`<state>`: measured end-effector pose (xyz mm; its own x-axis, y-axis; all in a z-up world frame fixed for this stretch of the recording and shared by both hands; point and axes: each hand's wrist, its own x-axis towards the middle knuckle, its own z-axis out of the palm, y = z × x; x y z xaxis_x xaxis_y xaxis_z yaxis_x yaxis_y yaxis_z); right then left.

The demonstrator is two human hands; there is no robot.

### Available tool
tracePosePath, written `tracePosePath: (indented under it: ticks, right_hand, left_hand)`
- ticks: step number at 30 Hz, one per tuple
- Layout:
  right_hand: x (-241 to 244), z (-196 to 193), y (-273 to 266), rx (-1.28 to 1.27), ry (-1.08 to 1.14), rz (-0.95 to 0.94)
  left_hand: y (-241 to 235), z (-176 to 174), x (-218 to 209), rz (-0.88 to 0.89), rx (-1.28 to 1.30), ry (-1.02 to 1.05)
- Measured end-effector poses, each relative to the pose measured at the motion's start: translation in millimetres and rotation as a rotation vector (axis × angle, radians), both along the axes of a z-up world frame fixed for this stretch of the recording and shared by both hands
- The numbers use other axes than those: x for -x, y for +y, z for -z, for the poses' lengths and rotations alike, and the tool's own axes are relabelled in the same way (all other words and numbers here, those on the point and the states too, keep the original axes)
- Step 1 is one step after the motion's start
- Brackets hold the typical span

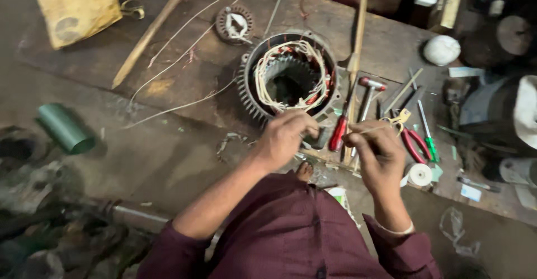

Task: The person works on an electric motor stator, using a wooden stick to push and arrange copper windings inside the slots. They use pliers to cut a wire and continue adjusting the coils by hand.

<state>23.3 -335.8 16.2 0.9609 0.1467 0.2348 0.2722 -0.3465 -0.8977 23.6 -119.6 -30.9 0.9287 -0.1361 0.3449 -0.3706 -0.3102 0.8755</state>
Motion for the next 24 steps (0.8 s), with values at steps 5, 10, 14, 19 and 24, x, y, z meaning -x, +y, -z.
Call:
tracePosePath:
  ticks: [5, 10, 14, 19, 24]
  right_hand:
    - [23.6, -36.2, -2.9, -0.354, -0.001, 0.104]
    - [43.2, -48.1, 15.2, -0.548, -0.086, 0.103]
    - [48.5, -44.6, 26.6, -0.517, -0.094, 0.146]
    - [47.2, -39.4, 39.0, -0.592, 0.029, 0.199]
    - [50.4, -38.9, 47.8, -0.550, 0.026, 0.217]
  left_hand:
    - [-21.2, -44.4, 6.7, 0.208, 0.086, -0.233]
    - [-23.6, -60.8, -0.4, 0.313, 0.159, -0.244]
    - [-14.7, -50.8, 0.2, 0.346, 0.230, -0.097]
    - [0.1, -41.5, 0.4, 0.274, 0.159, -0.123]
    - [3.9, -45.7, 0.9, 0.296, 0.177, -0.129]
